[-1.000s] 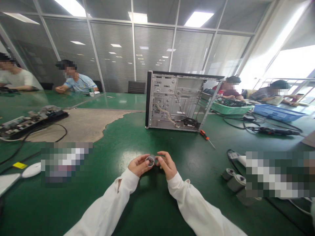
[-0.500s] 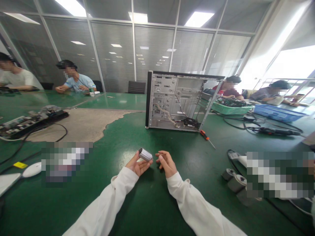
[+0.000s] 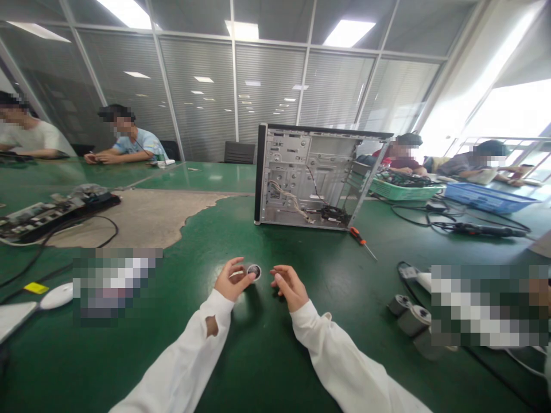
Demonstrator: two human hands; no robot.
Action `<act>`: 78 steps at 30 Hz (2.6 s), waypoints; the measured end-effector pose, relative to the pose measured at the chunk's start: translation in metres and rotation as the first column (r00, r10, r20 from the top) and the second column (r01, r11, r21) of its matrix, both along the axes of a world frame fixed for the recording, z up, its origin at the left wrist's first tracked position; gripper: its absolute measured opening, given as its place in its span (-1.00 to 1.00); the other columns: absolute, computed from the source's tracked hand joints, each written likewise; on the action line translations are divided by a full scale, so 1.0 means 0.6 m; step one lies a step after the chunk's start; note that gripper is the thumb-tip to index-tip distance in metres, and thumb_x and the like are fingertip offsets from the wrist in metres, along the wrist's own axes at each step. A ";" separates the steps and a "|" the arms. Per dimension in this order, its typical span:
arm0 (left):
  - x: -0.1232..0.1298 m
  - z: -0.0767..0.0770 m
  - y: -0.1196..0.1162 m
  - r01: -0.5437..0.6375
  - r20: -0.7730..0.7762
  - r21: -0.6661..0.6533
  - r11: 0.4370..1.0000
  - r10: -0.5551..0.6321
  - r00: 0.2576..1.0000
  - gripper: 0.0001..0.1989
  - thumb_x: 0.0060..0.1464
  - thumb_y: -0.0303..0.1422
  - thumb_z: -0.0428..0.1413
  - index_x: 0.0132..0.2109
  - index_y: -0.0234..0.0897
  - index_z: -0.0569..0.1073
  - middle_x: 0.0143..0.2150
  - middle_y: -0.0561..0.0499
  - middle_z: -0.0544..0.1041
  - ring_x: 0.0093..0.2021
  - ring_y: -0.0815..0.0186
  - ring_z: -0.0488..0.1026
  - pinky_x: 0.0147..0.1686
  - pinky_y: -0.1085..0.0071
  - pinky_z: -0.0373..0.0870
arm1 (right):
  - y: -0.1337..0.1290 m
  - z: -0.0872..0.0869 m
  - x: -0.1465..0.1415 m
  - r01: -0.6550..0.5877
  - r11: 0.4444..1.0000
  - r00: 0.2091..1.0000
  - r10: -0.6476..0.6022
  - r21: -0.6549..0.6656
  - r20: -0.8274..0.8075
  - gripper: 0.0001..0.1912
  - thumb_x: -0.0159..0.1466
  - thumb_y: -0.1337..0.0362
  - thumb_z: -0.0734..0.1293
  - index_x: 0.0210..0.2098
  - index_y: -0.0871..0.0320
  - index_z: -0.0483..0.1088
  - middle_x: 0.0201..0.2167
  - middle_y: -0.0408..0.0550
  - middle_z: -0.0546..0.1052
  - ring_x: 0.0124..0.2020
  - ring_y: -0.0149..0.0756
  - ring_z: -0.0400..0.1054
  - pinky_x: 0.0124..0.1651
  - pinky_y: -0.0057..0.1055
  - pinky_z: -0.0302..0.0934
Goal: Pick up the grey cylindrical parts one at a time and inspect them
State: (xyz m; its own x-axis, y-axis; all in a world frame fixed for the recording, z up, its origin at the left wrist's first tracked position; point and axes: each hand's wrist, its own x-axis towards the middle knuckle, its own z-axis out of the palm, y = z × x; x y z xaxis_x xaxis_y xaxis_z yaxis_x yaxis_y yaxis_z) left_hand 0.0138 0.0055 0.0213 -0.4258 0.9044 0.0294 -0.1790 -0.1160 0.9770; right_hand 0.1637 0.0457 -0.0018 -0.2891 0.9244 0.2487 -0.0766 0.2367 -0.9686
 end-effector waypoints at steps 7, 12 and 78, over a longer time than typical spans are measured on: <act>0.008 0.012 -0.021 0.084 -0.814 0.148 0.985 0.073 0.576 -0.33 -0.34 -0.36 0.19 0.00 -0.31 0.17 -0.05 -0.18 0.14 -0.05 0.09 0.19 -0.17 0.23 0.27 | -0.005 0.002 -0.003 -0.011 1.000 0.999 0.010 0.013 0.030 -0.70 0.05 0.14 0.22 -0.25 0.16 0.22 -0.32 -0.01 0.41 -0.43 -0.39 0.29 -0.55 -0.52 0.15; -0.010 0.000 -0.013 0.129 -0.964 0.126 0.984 0.091 0.248 -0.23 -0.31 -0.32 0.17 0.09 -0.32 0.05 -0.02 -0.20 0.09 -0.01 0.03 0.11 -0.03 0.13 0.09 | -0.006 0.000 -0.004 -0.017 0.996 0.995 0.008 0.086 0.103 -0.61 -0.06 0.26 0.30 -0.22 0.13 0.19 -0.29 -0.03 0.39 -0.50 -0.46 0.28 -0.58 -0.55 0.14; 0.008 -0.057 0.003 0.288 -0.837 0.064 0.955 -0.106 0.537 -0.43 -0.29 -0.47 0.09 -0.03 -0.31 0.14 -0.10 -0.14 0.27 -0.07 0.16 0.24 -0.10 0.20 0.23 | 0.055 -0.008 0.069 -0.408 0.686 0.750 -0.124 0.602 0.650 -0.74 0.08 0.36 0.20 -0.23 0.05 0.35 -0.29 -0.08 0.38 -0.25 -0.32 0.22 -0.17 -0.35 0.12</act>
State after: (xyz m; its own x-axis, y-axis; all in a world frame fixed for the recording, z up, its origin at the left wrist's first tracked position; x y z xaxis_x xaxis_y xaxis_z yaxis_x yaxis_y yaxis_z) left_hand 0.0187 0.0074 -0.0127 0.0551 0.9012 0.4300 0.6449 -0.3609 0.6737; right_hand 0.2049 0.0788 -0.0068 -0.7239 0.4919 0.4837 0.3504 0.8661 -0.3564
